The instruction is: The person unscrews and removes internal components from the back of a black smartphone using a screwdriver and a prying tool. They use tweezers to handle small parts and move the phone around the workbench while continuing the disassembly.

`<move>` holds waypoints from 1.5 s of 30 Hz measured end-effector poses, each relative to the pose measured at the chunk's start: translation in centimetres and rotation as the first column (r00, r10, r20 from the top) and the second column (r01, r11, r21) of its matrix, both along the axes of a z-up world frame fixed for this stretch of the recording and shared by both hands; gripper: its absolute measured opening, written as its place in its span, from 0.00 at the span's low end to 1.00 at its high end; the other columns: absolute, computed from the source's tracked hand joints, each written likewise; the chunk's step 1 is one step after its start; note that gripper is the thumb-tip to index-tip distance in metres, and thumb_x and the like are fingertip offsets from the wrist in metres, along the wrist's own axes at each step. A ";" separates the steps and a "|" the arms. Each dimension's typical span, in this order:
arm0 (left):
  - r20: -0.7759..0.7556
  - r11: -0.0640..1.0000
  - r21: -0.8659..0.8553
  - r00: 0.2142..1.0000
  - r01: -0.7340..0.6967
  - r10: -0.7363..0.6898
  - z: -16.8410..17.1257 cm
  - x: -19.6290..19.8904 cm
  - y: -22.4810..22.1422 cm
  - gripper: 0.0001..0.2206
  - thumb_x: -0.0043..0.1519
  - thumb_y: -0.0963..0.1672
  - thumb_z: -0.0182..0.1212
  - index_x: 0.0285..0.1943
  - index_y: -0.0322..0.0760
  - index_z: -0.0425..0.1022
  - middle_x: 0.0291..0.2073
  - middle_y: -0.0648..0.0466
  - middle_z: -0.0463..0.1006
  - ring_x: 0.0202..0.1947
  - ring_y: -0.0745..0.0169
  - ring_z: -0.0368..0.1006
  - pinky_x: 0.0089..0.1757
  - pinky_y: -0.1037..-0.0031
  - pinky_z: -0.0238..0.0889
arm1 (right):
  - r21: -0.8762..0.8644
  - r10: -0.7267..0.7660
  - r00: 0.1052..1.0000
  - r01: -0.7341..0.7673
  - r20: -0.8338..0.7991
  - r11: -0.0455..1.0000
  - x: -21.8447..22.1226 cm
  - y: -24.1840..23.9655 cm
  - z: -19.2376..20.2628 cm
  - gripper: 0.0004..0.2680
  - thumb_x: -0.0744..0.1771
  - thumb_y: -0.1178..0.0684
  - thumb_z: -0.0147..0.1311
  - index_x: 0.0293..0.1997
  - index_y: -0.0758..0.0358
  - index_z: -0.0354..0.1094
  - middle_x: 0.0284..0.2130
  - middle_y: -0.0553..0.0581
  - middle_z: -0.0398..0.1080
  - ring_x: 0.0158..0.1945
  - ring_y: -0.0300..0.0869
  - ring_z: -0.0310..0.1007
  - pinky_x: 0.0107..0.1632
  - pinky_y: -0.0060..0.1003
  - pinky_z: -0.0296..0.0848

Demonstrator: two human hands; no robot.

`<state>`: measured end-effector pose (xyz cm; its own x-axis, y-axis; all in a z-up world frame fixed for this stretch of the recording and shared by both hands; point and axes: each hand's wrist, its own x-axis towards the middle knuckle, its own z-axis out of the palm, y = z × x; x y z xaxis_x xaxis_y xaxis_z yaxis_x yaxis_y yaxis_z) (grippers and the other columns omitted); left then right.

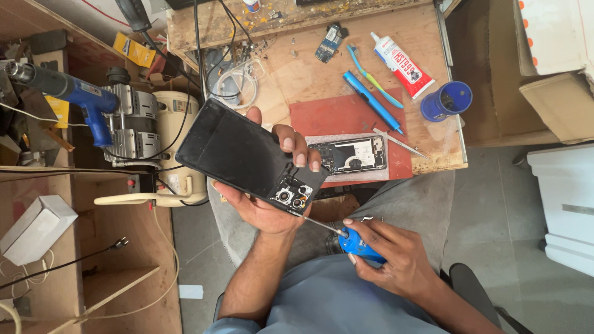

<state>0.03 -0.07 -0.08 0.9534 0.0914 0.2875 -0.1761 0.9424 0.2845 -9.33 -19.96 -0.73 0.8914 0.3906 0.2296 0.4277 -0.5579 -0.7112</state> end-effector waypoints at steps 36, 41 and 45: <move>-0.052 0.999 -0.012 0.998 -0.047 0.046 0.3 0.2 -0.5 0.43 0.67 0.66 0.43 0.82 0.38 0.47 0.49 0.48 0.66 0.44 0.59 0.65 0.50 0.63 0.64 | -0.130 -0.146 0.988 0.151 0.050 0.980 1.0 -1.6 1.0 0.22 0.57 0.57 0.65 0.57 0.60 0.72 0.33 0.53 0.74 0.27 0.45 0.74 0.30 0.39 0.73; -0.057 0.998 -0.001 0.997 -0.057 0.057 0.3 0.2 -0.5 0.42 0.68 0.66 0.42 0.82 0.38 0.48 0.49 0.47 0.67 0.44 0.59 0.64 0.50 0.63 0.63 | -0.113 -0.133 0.990 0.137 0.045 0.984 0.9 -1.6 0.8 0.22 0.57 0.57 0.65 0.57 0.60 0.72 0.34 0.53 0.74 0.28 0.44 0.74 0.31 0.38 0.73; -0.048 0.998 -0.005 0.997 -0.055 0.055 0.3 0.2 -0.5 0.42 0.68 0.66 0.42 0.82 0.38 0.48 0.49 0.48 0.67 0.44 0.59 0.64 0.50 0.63 0.63 | -0.100 -0.135 0.990 0.140 0.049 0.985 0.8 -1.5 0.7 0.21 0.58 0.57 0.65 0.57 0.61 0.72 0.34 0.53 0.75 0.28 0.43 0.75 0.31 0.37 0.74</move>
<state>0.28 -0.52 0.23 0.9595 0.1456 0.2412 -0.2140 0.9335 0.2877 -8.55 -21.44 0.01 0.9287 0.2885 0.2329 0.3701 -0.6825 -0.6302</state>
